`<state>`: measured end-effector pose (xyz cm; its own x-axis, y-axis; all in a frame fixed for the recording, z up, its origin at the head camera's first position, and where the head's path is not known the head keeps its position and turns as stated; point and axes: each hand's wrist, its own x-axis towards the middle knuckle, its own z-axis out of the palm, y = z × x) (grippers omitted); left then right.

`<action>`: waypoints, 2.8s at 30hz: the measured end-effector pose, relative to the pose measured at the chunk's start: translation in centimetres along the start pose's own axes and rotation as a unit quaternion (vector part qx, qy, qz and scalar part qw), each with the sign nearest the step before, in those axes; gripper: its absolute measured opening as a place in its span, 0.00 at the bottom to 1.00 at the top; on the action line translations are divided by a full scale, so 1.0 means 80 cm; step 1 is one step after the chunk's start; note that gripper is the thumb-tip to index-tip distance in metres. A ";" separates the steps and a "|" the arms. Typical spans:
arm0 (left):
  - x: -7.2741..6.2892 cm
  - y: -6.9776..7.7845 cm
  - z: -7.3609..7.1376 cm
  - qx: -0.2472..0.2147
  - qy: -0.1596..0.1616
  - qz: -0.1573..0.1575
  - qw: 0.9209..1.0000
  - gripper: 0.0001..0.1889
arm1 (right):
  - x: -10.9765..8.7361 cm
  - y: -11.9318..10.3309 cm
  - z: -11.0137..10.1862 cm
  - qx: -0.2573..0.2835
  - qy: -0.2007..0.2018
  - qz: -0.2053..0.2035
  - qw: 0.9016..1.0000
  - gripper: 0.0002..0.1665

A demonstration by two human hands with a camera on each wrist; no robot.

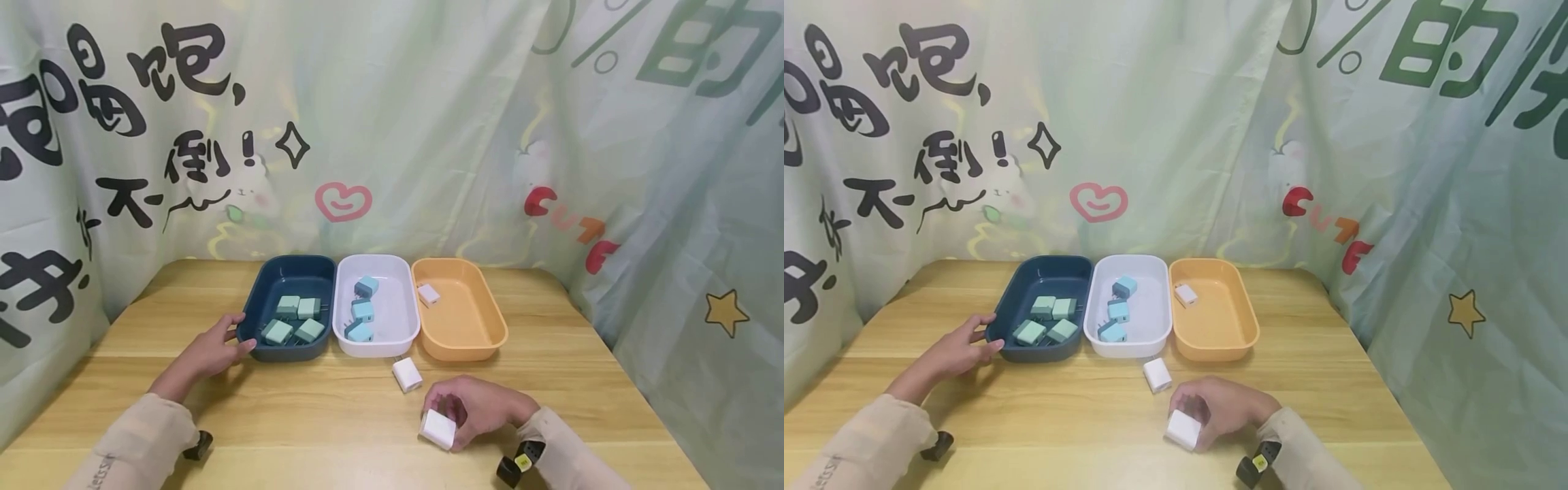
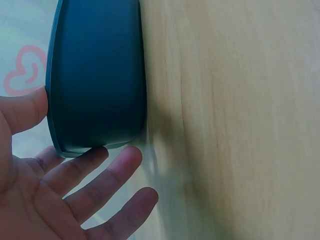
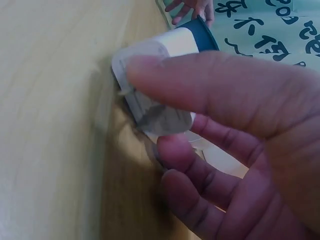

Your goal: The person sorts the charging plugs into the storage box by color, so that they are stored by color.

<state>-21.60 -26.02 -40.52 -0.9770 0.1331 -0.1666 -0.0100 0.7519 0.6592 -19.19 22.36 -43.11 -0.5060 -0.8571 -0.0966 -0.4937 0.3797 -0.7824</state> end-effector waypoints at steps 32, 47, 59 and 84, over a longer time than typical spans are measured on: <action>0.001 0.000 0.001 0.012 -0.006 -0.016 1.000 0.42 | 0.006 -0.014 -0.045 -0.012 0.103 -0.003 0.995 0.27; 0.003 0.002 -0.001 0.014 -0.001 -0.006 1.000 0.41 | 0.011 -0.019 -0.074 -0.025 0.128 0.020 0.991 0.27; 0.004 0.005 -0.002 0.008 -0.008 -0.020 1.000 0.42 | 0.019 -0.018 -0.093 -0.029 0.151 0.028 0.988 0.28; 0.002 0.007 -0.004 0.005 -0.009 -0.016 1.000 0.42 | 0.029 -0.015 -0.118 -0.034 0.170 0.044 0.984 0.27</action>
<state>-21.87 -25.79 -39.92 -0.9721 0.1200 -0.2017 -0.0398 0.7627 0.6455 -26.46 23.18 -36.57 -0.7502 -0.6587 0.0579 -0.4779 0.4796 -0.7360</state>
